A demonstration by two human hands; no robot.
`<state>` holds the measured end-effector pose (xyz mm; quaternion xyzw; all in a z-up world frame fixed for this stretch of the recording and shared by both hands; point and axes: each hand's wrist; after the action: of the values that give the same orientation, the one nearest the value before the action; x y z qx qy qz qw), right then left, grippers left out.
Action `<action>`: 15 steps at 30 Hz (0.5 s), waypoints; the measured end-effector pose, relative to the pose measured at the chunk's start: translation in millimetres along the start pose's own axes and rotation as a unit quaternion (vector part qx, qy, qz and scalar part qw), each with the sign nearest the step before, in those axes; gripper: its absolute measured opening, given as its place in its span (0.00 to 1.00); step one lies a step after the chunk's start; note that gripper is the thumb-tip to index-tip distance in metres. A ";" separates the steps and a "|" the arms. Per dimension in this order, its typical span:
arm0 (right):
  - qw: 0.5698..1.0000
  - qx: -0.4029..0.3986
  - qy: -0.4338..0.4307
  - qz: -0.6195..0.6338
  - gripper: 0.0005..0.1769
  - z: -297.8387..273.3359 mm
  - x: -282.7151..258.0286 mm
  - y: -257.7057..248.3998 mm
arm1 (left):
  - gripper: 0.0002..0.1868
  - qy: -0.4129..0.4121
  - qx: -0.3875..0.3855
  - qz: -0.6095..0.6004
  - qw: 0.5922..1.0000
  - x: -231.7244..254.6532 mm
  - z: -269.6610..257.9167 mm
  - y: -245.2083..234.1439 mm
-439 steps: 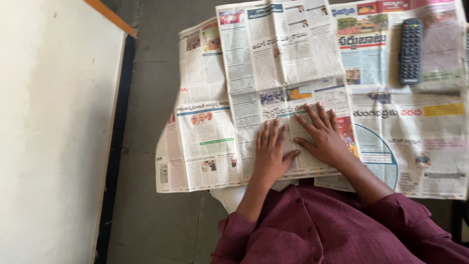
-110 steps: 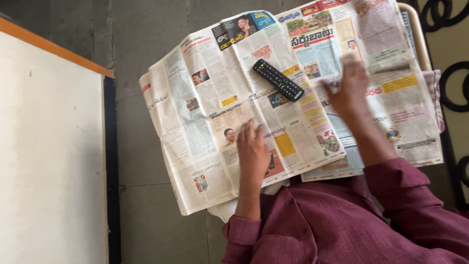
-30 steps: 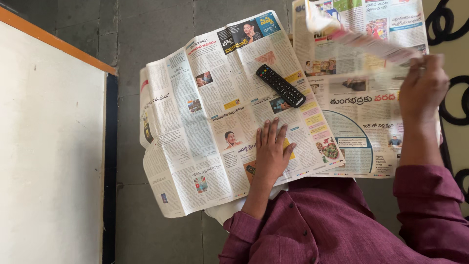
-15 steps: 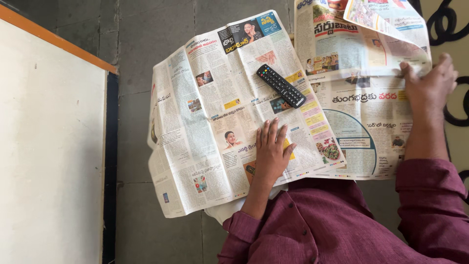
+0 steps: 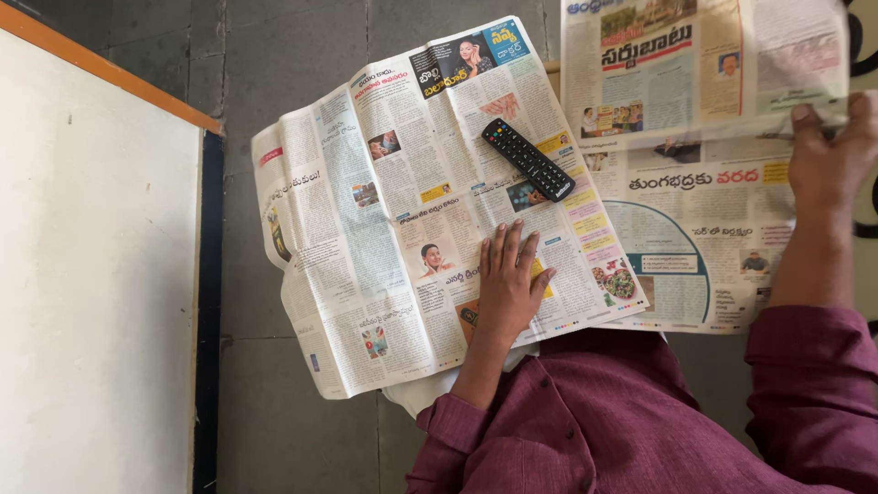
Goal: The person folds a newspaper on a beige tray table, then places a remote control and a checkered cloth on top of it. They proceed to fold the cloth neatly into a small square and place it on the tray.
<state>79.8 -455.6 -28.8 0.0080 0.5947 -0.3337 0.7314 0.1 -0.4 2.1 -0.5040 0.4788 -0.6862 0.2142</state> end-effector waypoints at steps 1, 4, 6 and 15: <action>1.000 -0.004 0.002 -0.005 0.16 -1.3 -13.7 -2.3 | 0.33 0.001 0.002 0.000 1.000 0.3 -0.3 0.1; 1.000 -0.016 -0.001 -0.007 0.16 -1.1 -43.8 -6.5 | 0.33 0.005 0.010 -0.001 1.000 0.6 -0.2 -0.2; 1.000 -0.028 -0.012 0.002 0.15 3.0 -54.8 -9.7 | 0.32 0.006 0.014 -0.006 1.000 1.2 -1.2 -0.7; 0.994 -0.099 -0.040 -0.018 0.14 14.2 -145.0 2.0 | 0.34 0.009 0.027 -0.002 1.000 0.0 -1.5 1.0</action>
<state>82.9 -390.4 101.5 -0.0886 0.5949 -0.2869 0.7456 -1.5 -0.2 1.2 -0.4930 0.4609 -0.7039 0.2216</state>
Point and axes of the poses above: each hand's wrist, its own z-axis towards the middle knuckle, its own y-axis out of the palm, x = y × z, and after that the axes turned 9 degrees about -x, right-handed
